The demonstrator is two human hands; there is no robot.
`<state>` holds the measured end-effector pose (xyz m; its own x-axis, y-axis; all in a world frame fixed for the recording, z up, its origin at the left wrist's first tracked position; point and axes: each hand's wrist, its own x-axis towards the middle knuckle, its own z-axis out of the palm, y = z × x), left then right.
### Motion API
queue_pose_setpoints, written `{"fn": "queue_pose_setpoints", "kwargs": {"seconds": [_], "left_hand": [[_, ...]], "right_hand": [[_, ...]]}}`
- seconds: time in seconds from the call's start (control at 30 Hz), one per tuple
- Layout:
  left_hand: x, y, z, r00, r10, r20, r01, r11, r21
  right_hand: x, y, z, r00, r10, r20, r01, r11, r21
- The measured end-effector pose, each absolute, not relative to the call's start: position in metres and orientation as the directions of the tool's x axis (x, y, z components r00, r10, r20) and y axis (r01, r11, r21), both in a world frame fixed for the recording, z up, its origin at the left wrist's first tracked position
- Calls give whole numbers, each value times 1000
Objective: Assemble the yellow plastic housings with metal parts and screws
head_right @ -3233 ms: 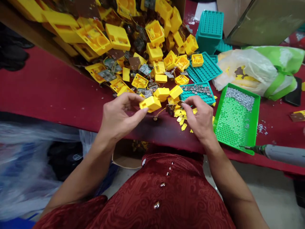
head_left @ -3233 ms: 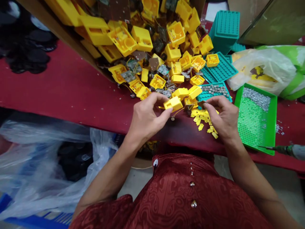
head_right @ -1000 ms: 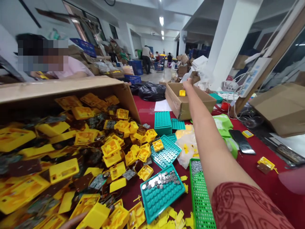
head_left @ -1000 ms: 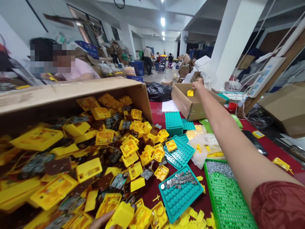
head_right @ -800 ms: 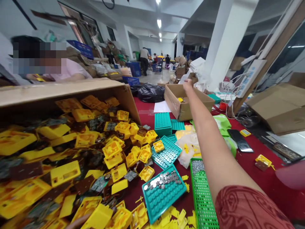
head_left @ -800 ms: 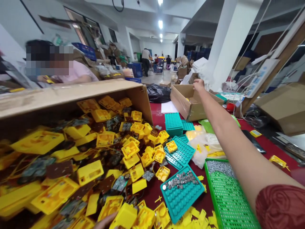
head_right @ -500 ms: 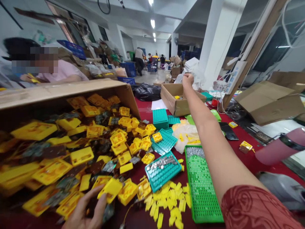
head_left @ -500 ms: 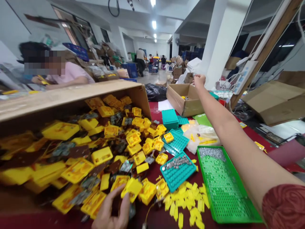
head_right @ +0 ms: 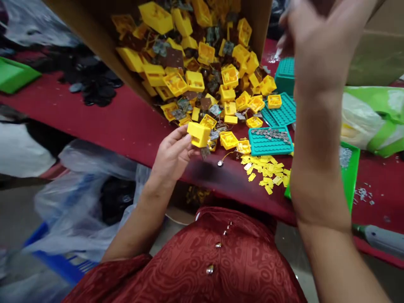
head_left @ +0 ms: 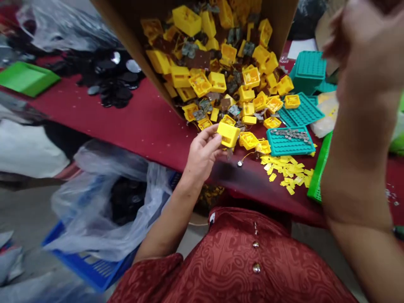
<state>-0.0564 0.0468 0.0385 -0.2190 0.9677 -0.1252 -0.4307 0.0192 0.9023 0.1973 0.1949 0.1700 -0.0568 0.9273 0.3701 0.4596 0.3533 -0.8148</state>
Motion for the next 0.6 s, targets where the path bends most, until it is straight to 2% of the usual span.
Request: {"fn": "queue_pose_setpoints", "kwargs": {"seconds": [0.17, 0.33, 0.47, 0.6], "left_hand": [[-67, 21, 51, -6, 944, -330, -622, 255, 741], [-71, 2, 45, 95, 866, -490, -733, 394, 554], [-72, -9, 40, 42, 851, -524, -719, 390, 575], [-78, -15, 32, -52, 880, -472, -620, 342, 706]], "right_hand": [[176, 74, 88, -194, 933, 304, 476, 360, -802], [161, 33, 35, -319, 894, 313, 457, 435, -776], [143, 21, 10, -495, 804, 328, 487, 570, -662], [118, 17, -12, -564, 797, 217, 625, 583, -519]]}}
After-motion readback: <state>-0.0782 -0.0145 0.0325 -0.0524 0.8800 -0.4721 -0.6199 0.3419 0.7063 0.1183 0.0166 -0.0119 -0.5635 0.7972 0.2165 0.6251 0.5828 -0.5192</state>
